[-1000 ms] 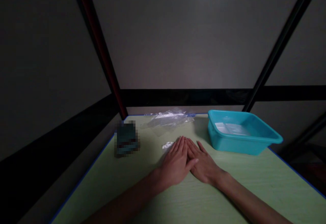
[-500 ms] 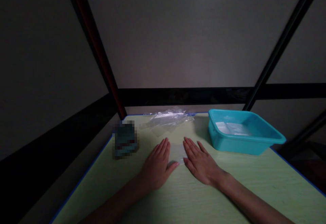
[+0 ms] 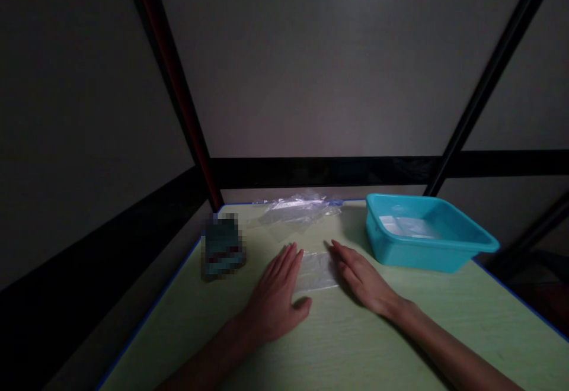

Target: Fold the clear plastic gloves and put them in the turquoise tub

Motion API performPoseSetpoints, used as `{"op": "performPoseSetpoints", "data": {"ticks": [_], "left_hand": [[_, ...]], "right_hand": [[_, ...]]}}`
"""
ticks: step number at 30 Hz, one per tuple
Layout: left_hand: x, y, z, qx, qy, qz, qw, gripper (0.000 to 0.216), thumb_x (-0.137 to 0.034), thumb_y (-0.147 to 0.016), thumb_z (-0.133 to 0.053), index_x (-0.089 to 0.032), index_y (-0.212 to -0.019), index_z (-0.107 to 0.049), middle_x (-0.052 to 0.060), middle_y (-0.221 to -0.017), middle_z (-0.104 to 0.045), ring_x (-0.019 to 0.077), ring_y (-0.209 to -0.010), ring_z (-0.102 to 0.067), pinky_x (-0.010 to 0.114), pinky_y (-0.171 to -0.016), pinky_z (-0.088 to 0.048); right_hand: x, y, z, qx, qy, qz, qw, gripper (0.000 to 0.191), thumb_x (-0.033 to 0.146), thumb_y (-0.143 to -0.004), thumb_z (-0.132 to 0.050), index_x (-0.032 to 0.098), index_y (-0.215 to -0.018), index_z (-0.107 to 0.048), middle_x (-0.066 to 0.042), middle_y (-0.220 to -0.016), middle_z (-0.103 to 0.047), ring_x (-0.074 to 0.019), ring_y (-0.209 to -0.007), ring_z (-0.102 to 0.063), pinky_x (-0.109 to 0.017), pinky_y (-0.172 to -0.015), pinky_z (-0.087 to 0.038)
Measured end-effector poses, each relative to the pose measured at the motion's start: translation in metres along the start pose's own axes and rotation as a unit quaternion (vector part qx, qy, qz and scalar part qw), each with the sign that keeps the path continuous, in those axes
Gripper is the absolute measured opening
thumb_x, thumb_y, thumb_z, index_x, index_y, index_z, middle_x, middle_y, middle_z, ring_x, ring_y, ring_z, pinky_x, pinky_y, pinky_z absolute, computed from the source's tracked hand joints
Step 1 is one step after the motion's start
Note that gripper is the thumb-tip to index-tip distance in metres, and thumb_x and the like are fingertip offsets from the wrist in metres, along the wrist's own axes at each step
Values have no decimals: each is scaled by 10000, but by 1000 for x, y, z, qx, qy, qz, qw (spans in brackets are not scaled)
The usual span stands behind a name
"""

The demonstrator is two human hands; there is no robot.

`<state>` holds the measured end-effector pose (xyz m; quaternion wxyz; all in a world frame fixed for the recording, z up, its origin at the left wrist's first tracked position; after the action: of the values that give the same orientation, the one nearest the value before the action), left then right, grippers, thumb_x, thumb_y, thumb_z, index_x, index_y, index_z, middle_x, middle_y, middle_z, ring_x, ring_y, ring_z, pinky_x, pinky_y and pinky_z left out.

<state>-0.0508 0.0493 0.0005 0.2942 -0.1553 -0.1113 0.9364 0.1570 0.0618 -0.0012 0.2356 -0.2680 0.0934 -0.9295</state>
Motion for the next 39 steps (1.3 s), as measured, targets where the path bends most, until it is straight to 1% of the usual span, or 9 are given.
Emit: {"op": "performPoseSetpoints", "data": {"ticks": [5, 8, 10, 13, 17, 24, 32, 36, 39], "left_hand": [[12, -2, 1, -44, -32, 19, 998, 648, -186, -686, -483, -118, -1288, -252, 143, -1372, -271, 258, -1265, -200, 429, -1007, -243], [27, -7, 3, -95, -88, 51, 990, 564, -176, -737, -447, -95, -1267, -272, 167, -1352, -299, 271, -1263, -203, 452, -1008, -223], [34, -10, 6, -129, -111, 64, 983, 528, -152, -751, -430, -87, -1253, -282, 174, -1344, -304, 278, -1265, -192, 463, -1010, -209], [34, -11, 11, -153, -97, 54, 982, 461, -109, -745, -416, -97, -1200, -349, 158, -1310, -355, 266, -1241, -260, 436, -999, -253], [11, -5, 14, -139, -7, 26, 990, 291, -100, -730, -426, -144, -1008, -497, 103, -1110, -537, 217, -1049, -480, 363, -913, -381], [-19, 5, 15, -58, 46, -11, 997, 215, -183, -661, -556, -174, -876, -551, 70, -967, -584, 229, -912, -518, 363, -822, -427], [-17, 5, 14, -30, 44, -13, 999, 214, -171, -659, -591, -152, -870, -563, 66, -935, -584, 223, -902, -506, 360, -817, -415], [-18, 6, 14, -29, 65, -56, 996, 200, -149, -688, -567, -151, -888, -563, 65, -965, -582, 212, -921, -494, 346, -841, -395], [-18, 5, 14, -13, 92, -79, 993, 194, -144, -700, -553, -158, -894, -561, 57, -935, -590, 203, -889, -501, 333, -818, -401]], "right_hand": [[2, 4, 19, -13, -80, -22, 996, 369, 242, -865, -273, 138, -1207, -363, -88, -988, -579, -188, -903, -534, -340, -814, -411], [13, 8, 29, 67, -147, -21, 987, 250, 193, -857, -298, 158, -1077, -411, -10, -729, -584, -144, -657, -542, -265, -620, -434], [21, 12, 33, 142, -186, 15, 972, 187, 159, -835, -344, 168, -1004, -424, 13, -691, -578, -124, -624, -534, -230, -574, -419], [28, 17, 39, 187, -137, 86, 969, 117, 145, -805, -415, 176, -894, -484, 5, -724, -578, -120, -665, -534, -225, -600, -408], [30, 18, 45, 164, 31, 203, 965, 133, 229, -834, -449, 177, -822, -570, -28, -776, -564, -150, -753, -513, -279, -687, -375], [29, 20, 36, 116, 197, 300, 926, 218, 194, -879, -397, 176, -753, -574, -17, -750, -572, -152, -727, -481, -297, -609, -318], [25, 19, 27, 92, 191, 290, 933, 191, 168, -871, -397, 160, -749, -544, -3, -705, -569, -136, -669, -498, -291, -598, -372], [24, 19, 26, 81, 148, 308, 936, 185, 119, -851, -380, 147, -803, -556, -53, -956, -597, -157, -890, -523, -301, -750, -419], [27, 19, 28, 107, 106, 308, 940, 180, 112, -818, -381, 129, -892, -544, -90, -1131, -534, -178, -1074, -446, -321, -903, -369]]}}
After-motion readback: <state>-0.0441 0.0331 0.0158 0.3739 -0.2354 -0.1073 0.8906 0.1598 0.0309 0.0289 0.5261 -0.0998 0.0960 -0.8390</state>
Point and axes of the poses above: each hand's wrist, its own y-axis away from the middle knuckle, its own z-axis out of the back of the hand, x = y × z, the point moved 1 cm from there along -y, towards the middle knuckle
